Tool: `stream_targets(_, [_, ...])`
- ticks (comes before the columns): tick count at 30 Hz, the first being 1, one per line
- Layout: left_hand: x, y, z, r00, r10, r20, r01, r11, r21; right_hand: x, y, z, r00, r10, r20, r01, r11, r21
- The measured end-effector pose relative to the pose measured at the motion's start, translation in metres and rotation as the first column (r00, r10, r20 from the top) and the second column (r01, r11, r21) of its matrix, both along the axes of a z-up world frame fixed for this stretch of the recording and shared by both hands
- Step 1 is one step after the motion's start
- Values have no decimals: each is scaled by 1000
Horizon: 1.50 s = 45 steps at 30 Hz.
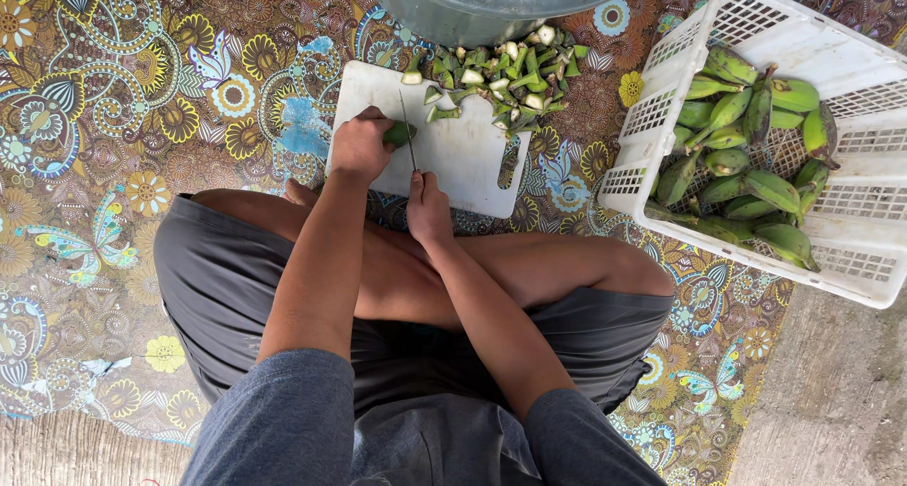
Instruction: The person sits cross-legged on a mat and uses a knife to cut the ends off green vegetables on a white cutting board. The cut pieces are placed into a large grey bucket filled with water, while whole vegetables are stored in a white basket nearby.
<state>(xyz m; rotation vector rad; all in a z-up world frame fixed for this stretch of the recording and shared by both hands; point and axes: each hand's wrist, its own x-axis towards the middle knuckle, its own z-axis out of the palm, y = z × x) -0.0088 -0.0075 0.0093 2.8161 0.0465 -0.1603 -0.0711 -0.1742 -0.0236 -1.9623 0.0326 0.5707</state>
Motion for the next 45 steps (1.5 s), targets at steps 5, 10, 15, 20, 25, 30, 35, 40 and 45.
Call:
stream_targets(5, [0, 1, 2, 1000, -6, 8, 7, 1000, -10, -1, 0, 8, 1000, 10, -2, -10, 1000, -8])
stream_targets(10, [-1, 0, 2, 1000, 0, 18, 1, 1000, -21, 0, 0, 1, 1000, 17, -3, -17, 1000, -7])
stream_targets(15, [0, -1, 3, 1000, 7, 8, -7, 1000, -1, -1, 0, 9, 1000, 22, -7, -22, 1000, -17])
stream_targets(20, [0, -1, 4, 1000, 3, 7, -3, 1000, 1, -1, -1, 5, 1000, 24, -13, -24, 1000, -12])
stream_targets(25, [0, 1, 2, 1000, 6, 5, -6, 1000, -12, -1, 0, 5, 1000, 25, -16, -25, 999, -20])
stream_targets(30, [0, 2, -7, 1000, 5, 4, -5, 1000, -16, -1, 2, 8, 999, 38, -16, -38, 999, -20])
stream_targets(35, [0, 2, -6, 1000, -5, -7, 5, 1000, -17, 2, 1, -4, 998, 54, -16, -55, 998, -41])
stream_targets(40, [-1, 2, -10, 1000, -3, -30, 3, 1000, -20, 4, 4, 7, 997, 79, -14, -80, 994, -69])
stream_targets(45, [3, 3, -15, 998, -13, -53, 12, 1000, -24, 7, -7, -3, 991, 88, -103, -93, 995, -44])
